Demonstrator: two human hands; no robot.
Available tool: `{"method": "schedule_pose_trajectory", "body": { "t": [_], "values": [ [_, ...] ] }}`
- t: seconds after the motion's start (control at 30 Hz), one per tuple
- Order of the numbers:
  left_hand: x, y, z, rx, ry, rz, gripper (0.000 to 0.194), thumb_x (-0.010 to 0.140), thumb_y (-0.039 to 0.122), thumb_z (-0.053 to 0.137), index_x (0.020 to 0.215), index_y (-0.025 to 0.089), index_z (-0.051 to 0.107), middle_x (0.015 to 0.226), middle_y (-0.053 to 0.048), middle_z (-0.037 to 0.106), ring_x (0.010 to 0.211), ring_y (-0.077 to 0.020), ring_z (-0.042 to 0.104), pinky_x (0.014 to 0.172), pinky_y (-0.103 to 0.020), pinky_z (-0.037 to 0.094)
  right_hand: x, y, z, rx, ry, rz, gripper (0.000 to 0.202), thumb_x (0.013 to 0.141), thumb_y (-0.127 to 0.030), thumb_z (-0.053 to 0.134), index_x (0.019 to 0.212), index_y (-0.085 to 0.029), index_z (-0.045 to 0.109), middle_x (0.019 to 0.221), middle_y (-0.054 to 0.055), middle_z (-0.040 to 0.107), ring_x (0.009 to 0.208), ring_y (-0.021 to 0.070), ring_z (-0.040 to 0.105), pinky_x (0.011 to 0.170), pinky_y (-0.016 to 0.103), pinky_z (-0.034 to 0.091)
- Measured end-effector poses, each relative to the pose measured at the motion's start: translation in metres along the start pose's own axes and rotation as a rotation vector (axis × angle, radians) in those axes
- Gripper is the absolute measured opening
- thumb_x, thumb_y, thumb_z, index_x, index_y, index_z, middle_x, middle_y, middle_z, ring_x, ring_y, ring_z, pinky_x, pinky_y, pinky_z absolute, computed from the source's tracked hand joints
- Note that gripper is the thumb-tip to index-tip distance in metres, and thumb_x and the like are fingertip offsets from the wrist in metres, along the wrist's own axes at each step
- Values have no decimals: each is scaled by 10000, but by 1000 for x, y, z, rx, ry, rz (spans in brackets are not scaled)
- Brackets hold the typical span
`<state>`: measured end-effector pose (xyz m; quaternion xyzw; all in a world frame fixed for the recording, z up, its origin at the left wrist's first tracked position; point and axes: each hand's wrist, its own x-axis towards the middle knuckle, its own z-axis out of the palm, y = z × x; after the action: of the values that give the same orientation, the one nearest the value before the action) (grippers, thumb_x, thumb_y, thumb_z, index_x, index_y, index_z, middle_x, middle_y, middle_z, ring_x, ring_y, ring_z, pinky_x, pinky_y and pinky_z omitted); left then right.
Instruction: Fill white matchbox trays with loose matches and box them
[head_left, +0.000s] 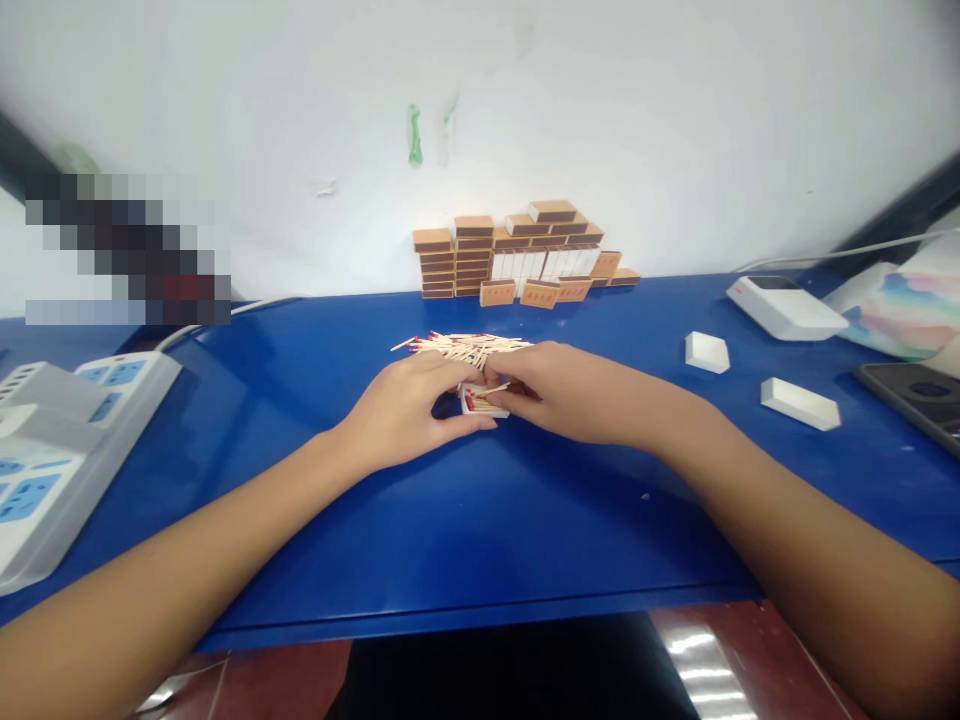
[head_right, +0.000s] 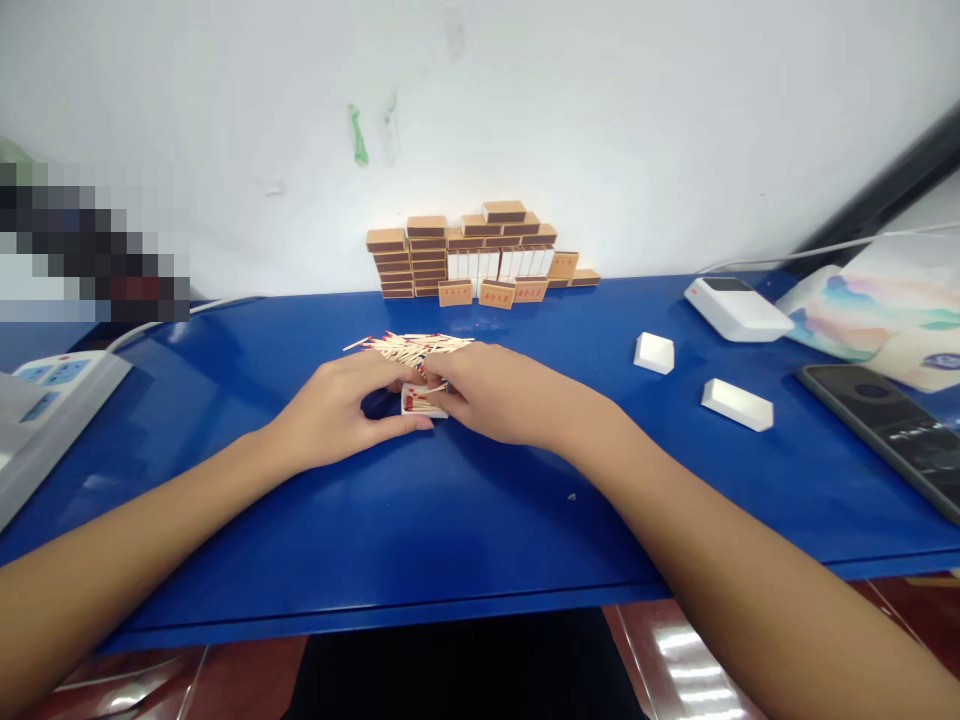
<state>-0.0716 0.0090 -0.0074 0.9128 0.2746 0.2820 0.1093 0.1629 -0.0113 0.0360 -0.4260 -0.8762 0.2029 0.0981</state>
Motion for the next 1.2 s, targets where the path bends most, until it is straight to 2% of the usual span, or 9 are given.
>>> {"method": "schedule_pose_trajectory", "body": {
  "t": [0.2, 0.53, 0.73, 1.0, 1.2],
  "values": [
    [2, 0, 0, -58, -5, -53, 317, 905, 444, 814, 1126, 230, 736, 992, -19, 788, 885, -215, 712, 800, -331, 524, 0, 2, 0, 46, -3, -56, 203, 1050, -235, 494, 1087, -223, 694, 1089, 52, 781, 851, 180, 658, 711, 285, 411],
    [0, 1, 1, -85, 8, -81, 330, 890, 450, 824, 1132, 243, 736, 1006, -12, 794, 889, -212, 714, 799, -327, 521, 0, 0, -2, -10, -18, -7, 207, 1051, -280, 509, 984, -198, 687, 976, 64, 767, 765, 174, 616, 655, 287, 372],
    [2, 1, -1, -75, -25, -95, 370, 898, 481, 809, 1166, 238, 734, 1046, -34, 797, 930, -233, 731, 838, -345, 536, -1, 1, 0, 7, -1, -47, 208, 1054, -247, 496, 1086, -205, 697, 1068, 76, 779, 822, 183, 649, 692, 285, 395],
    [3, 3, -2, -81, -37, -104, 326, 903, 476, 802, 1126, 246, 737, 1014, -17, 786, 902, -219, 703, 819, -343, 517, 0, -1, -1, 21, -12, -20, 210, 1052, -253, 500, 1083, -210, 703, 1062, 68, 776, 851, 189, 655, 704, 287, 407],
    [2, 2, 1, -103, -27, -102, 291, 908, 448, 799, 1108, 247, 736, 1013, -14, 783, 905, -215, 696, 817, -344, 515, 0, -4, -1, -3, -15, 12, 213, 1057, -287, 505, 978, -209, 686, 974, 53, 760, 782, 180, 619, 671, 296, 382]
  ]
}}
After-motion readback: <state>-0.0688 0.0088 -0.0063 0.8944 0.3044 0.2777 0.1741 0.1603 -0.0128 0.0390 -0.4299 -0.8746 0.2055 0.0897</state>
